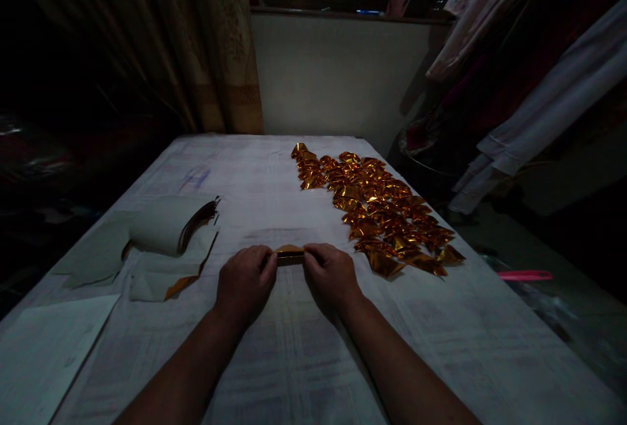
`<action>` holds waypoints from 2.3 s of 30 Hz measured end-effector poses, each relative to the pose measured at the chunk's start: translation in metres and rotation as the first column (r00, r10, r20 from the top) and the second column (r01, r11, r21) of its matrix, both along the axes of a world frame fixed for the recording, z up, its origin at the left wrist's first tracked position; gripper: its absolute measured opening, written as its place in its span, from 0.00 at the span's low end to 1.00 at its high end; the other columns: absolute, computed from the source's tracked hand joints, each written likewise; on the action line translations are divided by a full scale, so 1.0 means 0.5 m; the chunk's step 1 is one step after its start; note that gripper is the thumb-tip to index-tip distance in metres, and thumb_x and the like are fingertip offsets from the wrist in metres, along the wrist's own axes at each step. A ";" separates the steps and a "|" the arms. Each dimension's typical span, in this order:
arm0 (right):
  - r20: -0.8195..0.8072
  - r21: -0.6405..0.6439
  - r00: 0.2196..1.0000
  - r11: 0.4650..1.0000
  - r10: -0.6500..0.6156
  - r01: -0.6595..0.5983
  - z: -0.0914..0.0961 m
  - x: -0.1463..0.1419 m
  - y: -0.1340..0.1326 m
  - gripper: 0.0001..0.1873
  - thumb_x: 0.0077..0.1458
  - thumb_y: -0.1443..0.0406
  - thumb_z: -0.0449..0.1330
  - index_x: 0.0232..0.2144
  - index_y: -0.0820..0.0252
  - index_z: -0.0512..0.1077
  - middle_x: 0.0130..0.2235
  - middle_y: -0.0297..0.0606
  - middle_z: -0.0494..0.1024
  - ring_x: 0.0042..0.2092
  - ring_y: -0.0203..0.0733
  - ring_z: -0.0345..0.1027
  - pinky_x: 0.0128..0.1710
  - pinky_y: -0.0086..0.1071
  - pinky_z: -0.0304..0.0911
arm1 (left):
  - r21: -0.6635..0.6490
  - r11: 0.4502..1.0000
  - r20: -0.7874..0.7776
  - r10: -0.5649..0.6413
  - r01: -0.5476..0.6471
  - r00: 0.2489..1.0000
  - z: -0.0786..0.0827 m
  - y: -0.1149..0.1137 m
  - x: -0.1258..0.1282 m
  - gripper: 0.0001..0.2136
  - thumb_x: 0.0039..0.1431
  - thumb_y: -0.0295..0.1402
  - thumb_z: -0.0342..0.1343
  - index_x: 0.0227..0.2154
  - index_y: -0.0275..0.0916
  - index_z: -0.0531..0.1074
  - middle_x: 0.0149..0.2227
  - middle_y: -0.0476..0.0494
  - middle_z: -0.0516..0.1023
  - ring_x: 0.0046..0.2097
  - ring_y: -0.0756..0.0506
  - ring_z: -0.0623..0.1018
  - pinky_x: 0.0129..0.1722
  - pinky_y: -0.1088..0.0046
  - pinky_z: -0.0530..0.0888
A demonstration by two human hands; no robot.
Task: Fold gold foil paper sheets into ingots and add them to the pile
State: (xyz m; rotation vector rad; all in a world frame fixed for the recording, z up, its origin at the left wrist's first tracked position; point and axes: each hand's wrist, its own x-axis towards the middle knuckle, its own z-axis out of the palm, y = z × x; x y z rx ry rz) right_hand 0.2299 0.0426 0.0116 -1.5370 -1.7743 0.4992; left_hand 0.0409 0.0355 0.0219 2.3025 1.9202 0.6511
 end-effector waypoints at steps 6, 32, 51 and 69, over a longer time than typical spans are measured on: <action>0.179 -0.076 0.981 0.993 -0.072 0.086 0.011 0.002 -0.003 0.12 0.61 0.62 0.58 0.35 0.51 0.82 0.37 0.35 0.84 0.38 0.41 0.76 0.39 0.29 0.64 | 0.007 1.000 0.019 0.007 -0.007 1.000 0.000 -0.001 0.002 0.12 0.66 0.37 0.48 0.31 0.41 0.73 0.32 0.46 0.80 0.37 0.44 0.77 0.37 0.70 0.68; 0.180 -0.048 0.983 0.998 0.047 -0.039 0.001 0.000 -0.004 0.14 0.64 0.65 0.55 0.37 0.52 0.81 0.37 0.36 0.83 0.40 0.39 0.75 0.40 0.29 0.63 | -0.014 0.999 -0.072 -0.043 0.042 0.996 -0.005 -0.004 0.007 0.12 0.68 0.34 0.45 0.34 0.41 0.74 0.35 0.43 0.79 0.38 0.42 0.76 0.39 0.67 0.68; 0.066 -0.019 0.998 1.000 -0.015 0.016 0.006 -0.006 -0.003 0.09 0.59 0.66 0.57 0.34 0.55 0.79 0.35 0.36 0.81 0.38 0.40 0.74 0.39 0.29 0.62 | 0.002 0.999 -0.054 -0.045 0.046 0.998 -0.008 0.000 0.006 0.12 0.69 0.34 0.45 0.36 0.41 0.73 0.36 0.44 0.80 0.39 0.43 0.78 0.39 0.69 0.69; 0.328 0.171 0.926 0.975 -0.189 0.139 0.076 0.030 0.106 0.08 0.60 0.64 0.61 0.35 0.53 0.82 0.38 0.38 0.81 0.42 0.43 0.70 0.43 0.34 0.58 | -0.064 0.998 0.123 -0.019 0.027 0.992 0.007 0.005 -0.001 0.17 0.68 0.41 0.42 0.29 0.41 0.71 0.31 0.46 0.77 0.36 0.44 0.76 0.36 0.70 0.65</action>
